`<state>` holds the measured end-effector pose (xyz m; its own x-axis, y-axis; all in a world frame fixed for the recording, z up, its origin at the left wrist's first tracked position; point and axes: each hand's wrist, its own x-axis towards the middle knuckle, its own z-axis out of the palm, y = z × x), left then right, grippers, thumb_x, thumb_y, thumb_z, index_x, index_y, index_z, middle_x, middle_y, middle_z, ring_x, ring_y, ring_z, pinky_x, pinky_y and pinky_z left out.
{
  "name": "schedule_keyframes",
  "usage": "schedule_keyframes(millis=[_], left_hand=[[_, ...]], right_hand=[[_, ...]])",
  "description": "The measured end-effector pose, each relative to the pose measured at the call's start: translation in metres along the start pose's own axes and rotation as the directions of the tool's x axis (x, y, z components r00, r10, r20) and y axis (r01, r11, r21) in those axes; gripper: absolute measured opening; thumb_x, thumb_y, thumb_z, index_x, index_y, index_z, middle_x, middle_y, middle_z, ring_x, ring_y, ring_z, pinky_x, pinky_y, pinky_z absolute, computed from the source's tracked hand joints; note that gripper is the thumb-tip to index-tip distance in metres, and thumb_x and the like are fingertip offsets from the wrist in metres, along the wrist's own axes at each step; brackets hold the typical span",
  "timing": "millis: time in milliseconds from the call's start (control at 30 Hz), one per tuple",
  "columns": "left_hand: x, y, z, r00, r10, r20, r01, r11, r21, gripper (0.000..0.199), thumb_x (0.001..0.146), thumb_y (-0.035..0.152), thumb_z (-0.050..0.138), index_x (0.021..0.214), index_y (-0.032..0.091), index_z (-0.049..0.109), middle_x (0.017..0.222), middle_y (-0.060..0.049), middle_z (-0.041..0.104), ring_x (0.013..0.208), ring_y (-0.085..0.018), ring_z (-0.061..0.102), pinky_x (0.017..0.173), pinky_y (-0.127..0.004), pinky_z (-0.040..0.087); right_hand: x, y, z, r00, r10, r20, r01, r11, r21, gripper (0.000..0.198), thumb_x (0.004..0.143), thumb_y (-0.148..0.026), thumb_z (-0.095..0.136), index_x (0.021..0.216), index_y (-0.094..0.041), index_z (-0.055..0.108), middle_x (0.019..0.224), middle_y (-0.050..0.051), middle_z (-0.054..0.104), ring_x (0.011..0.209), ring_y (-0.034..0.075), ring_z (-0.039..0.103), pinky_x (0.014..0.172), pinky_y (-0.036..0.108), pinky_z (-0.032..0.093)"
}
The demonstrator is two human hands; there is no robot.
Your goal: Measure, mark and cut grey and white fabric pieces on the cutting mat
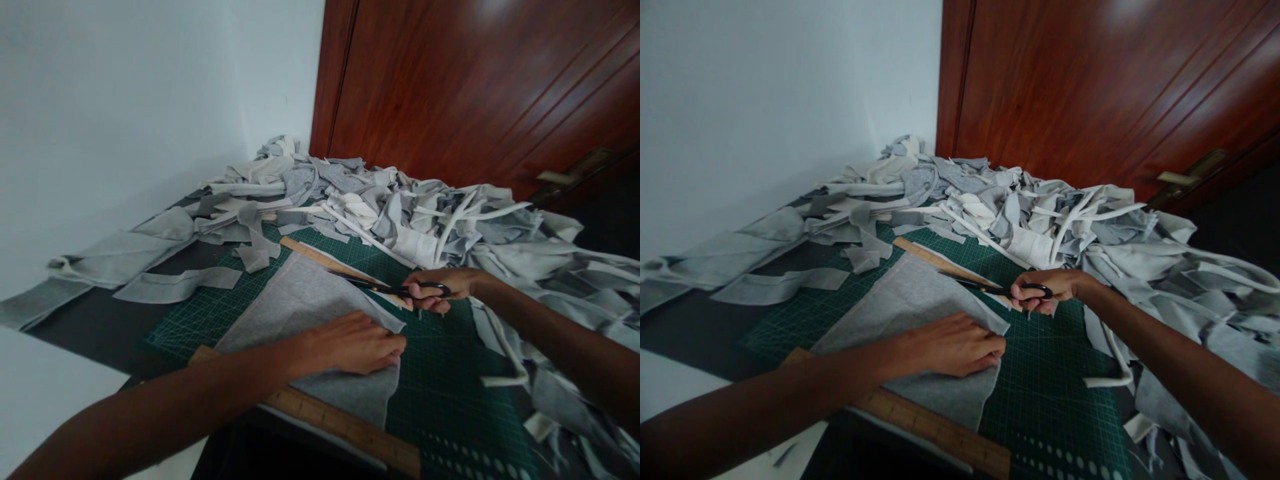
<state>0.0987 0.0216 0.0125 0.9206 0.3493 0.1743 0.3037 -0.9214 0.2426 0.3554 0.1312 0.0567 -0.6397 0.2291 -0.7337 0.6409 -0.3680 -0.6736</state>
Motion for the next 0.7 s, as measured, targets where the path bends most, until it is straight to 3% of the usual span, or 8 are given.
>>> schedule_keyframes(millis=[700], left_hand=[[-0.003, 0.002, 0.001, 0.995, 0.068, -0.079, -0.067, 0.998, 0.014, 0.012, 0.103, 0.028, 0.063, 0.1, 0.018, 0.068, 0.096, -0.004, 0.076, 0.078, -0.019, 0.068, 0.063, -0.035, 0.044]], right_hand=[[0.006, 0.004, 0.004, 0.998, -0.032, 0.056, 0.028, 0.997, 0.077, 0.06, 0.083, -0.07, 0.077, 0.093, -0.016, 0.055, 0.062, -0.01, 0.038, 0.045, 0.001, 0.023, 0.038, 0.015, 0.021]])
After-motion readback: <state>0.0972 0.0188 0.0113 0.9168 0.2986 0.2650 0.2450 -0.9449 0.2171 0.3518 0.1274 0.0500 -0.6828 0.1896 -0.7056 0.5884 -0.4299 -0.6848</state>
